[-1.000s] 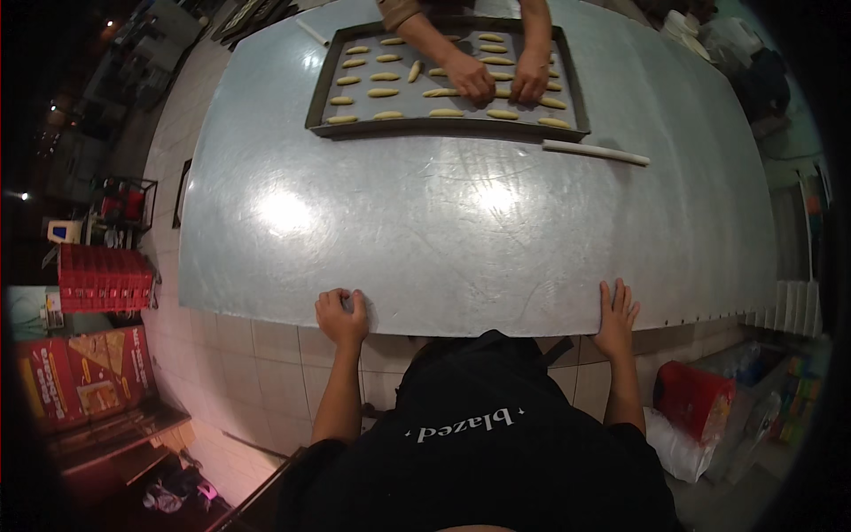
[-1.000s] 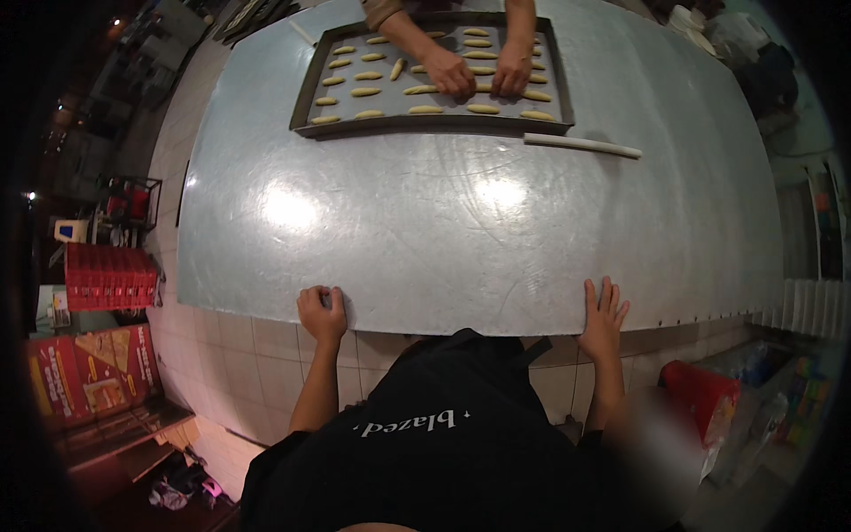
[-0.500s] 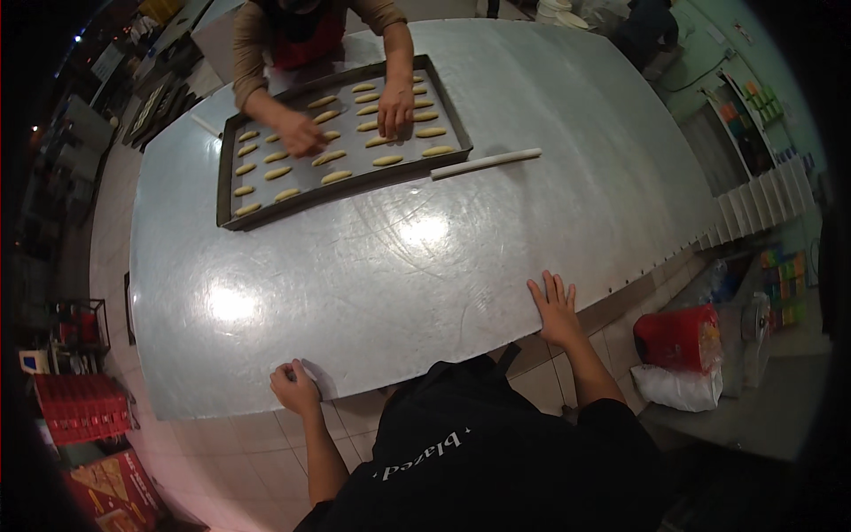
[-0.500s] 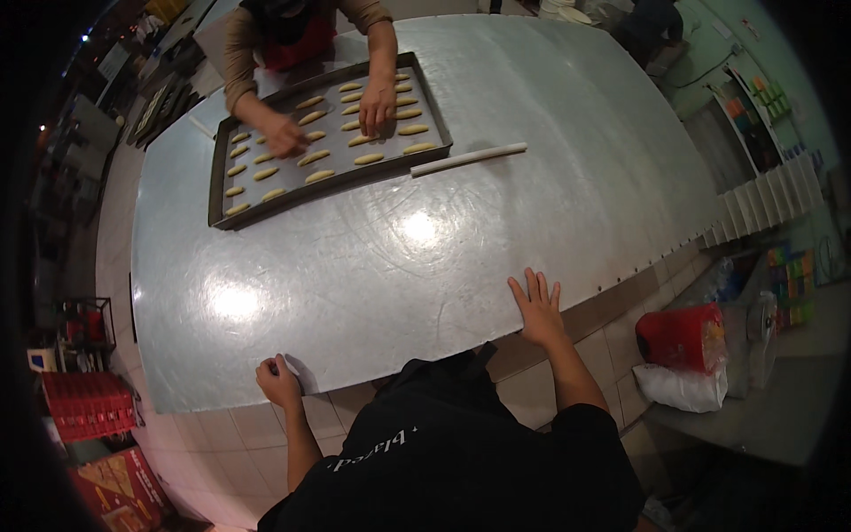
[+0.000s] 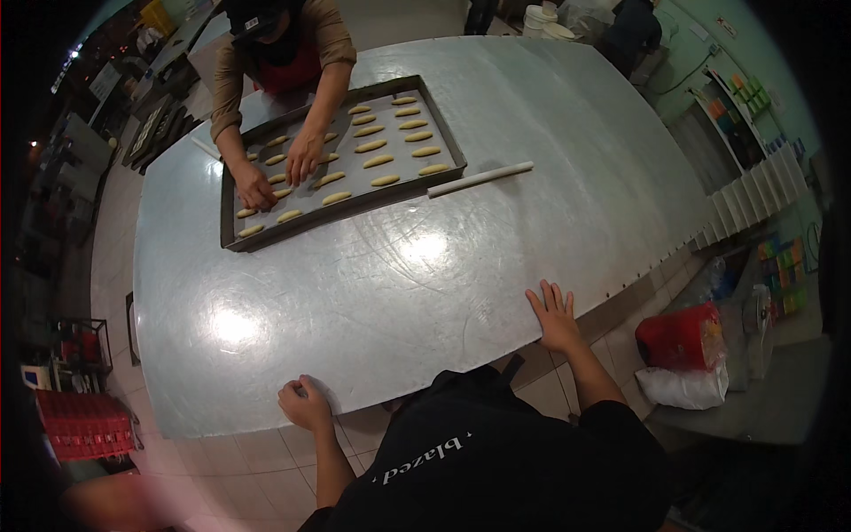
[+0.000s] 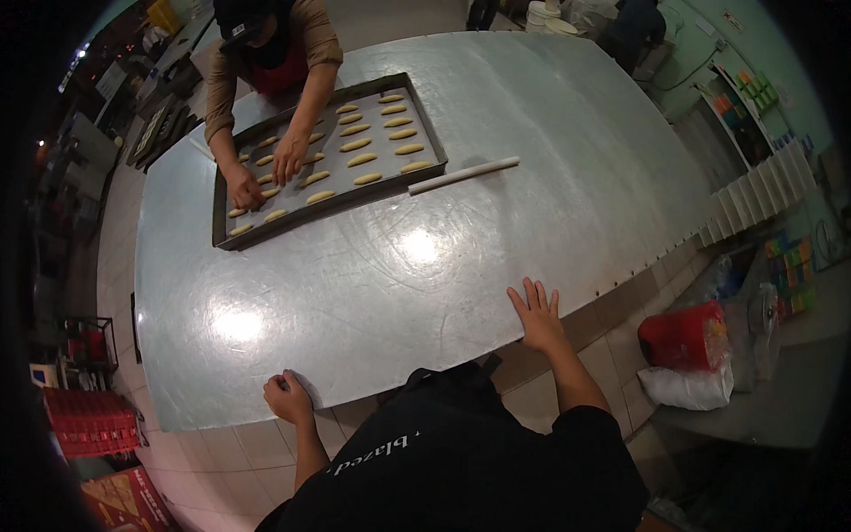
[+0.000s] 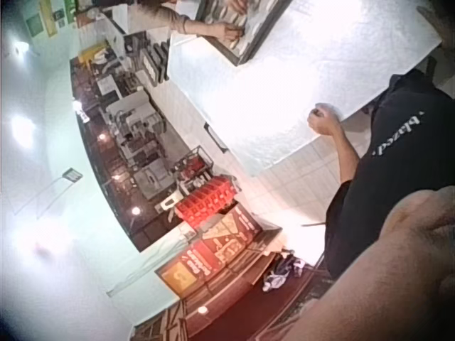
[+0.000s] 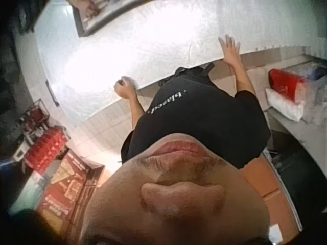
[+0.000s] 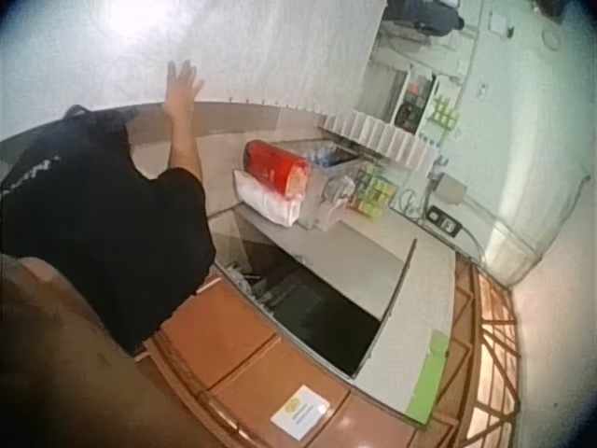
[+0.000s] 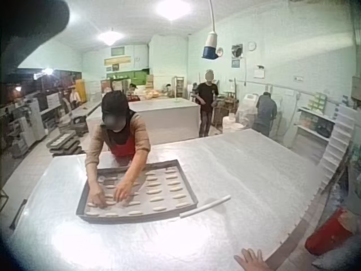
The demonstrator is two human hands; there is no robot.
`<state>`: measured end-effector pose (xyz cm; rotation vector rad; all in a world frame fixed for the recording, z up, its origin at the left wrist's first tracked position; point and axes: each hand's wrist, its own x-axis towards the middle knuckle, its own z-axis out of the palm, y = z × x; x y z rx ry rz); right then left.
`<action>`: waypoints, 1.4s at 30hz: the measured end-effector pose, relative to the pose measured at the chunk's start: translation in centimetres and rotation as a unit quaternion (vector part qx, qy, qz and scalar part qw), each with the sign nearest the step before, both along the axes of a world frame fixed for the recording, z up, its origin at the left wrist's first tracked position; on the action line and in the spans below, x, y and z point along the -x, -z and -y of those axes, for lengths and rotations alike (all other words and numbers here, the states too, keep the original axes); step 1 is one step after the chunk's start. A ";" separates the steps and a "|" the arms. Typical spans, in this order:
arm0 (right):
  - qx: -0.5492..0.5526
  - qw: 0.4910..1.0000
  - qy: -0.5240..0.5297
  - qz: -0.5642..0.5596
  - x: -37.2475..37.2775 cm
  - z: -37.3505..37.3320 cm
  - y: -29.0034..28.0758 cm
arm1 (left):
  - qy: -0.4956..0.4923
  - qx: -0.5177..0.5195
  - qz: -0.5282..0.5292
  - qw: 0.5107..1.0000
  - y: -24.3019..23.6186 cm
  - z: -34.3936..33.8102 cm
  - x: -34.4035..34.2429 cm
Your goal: Rolling and shaping small pieces of dough on a bakery table.
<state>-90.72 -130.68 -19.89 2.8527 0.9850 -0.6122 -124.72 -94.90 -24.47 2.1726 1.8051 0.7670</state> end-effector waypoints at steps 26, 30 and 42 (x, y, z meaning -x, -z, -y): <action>-0.012 0.999 -0.019 0.026 0.0 -0.9 0.2 | -0.020 -0.021 -0.010 1.000 0.5 -0.3 0.1; -0.011 1.000 -0.001 0.024 0.3 -1.0 -0.6 | -0.015 -0.038 -0.013 0.999 -0.1 -0.1 -0.2; -0.021 0.999 -0.011 0.033 0.0 0.0 0.7 | -0.021 -0.040 0.010 0.999 0.6 0.0 0.1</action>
